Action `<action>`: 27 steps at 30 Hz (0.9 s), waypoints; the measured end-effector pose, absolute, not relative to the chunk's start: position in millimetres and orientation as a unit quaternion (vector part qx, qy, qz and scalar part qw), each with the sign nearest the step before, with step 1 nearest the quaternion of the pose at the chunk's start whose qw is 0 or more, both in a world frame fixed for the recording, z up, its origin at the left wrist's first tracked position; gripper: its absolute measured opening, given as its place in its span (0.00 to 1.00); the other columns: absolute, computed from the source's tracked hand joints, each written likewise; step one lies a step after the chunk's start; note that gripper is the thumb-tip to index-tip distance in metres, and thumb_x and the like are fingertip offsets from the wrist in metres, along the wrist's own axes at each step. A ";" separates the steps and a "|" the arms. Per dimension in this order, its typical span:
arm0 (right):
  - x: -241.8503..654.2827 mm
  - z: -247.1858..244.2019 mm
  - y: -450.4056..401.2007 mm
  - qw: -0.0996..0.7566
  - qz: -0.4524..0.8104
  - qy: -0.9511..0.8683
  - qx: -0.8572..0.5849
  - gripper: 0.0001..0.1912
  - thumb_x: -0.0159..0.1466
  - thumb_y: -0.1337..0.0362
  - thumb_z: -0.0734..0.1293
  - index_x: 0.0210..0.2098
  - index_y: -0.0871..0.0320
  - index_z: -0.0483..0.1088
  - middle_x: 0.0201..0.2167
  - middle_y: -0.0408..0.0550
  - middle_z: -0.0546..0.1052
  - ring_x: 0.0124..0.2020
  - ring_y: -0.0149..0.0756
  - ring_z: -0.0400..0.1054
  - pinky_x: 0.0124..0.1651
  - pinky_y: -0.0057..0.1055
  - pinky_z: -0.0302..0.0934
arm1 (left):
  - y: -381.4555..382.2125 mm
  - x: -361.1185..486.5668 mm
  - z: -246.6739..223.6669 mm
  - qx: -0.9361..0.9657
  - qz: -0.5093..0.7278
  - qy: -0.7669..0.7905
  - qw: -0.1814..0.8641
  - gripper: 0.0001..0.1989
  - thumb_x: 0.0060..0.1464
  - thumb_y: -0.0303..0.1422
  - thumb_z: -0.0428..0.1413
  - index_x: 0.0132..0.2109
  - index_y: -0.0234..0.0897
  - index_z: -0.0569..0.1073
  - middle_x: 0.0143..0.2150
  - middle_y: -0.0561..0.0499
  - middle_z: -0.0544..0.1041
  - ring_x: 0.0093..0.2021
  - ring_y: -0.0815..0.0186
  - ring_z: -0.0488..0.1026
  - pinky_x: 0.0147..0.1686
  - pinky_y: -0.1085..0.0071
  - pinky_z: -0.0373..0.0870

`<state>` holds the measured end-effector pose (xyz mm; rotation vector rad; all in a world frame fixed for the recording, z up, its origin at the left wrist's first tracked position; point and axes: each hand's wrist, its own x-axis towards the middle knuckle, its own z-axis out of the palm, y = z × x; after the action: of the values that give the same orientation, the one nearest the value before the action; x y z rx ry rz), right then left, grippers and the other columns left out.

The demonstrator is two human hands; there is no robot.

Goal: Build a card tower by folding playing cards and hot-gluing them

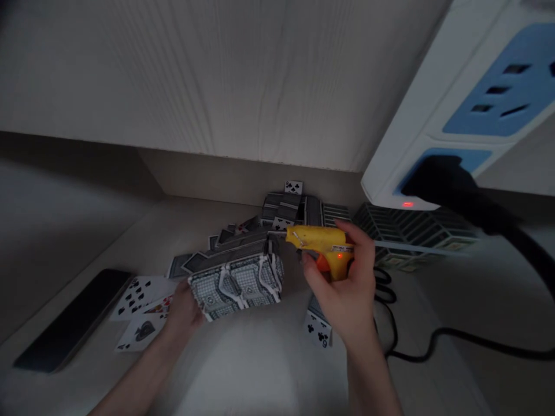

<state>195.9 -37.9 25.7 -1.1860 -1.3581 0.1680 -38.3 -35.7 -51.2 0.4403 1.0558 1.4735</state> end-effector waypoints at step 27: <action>223.0 24.6 -38.8 0.489 0.050 -0.660 -0.568 0.26 0.55 0.63 0.72 0.53 0.48 0.67 0.44 0.47 0.74 0.39 0.41 0.71 0.40 0.40 0.69 | -34.6 -70.5 -66.2 0.397 0.740 0.511 0.182 0.10 0.44 0.35 0.64 0.37 0.42 0.82 0.31 0.54 0.75 0.35 0.65 0.70 0.40 0.70 0.68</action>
<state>223.0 -38.8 24.6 -1.3792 -1.6043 0.1211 -70.5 -34.6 -66.2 1.1192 1.4432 2.0887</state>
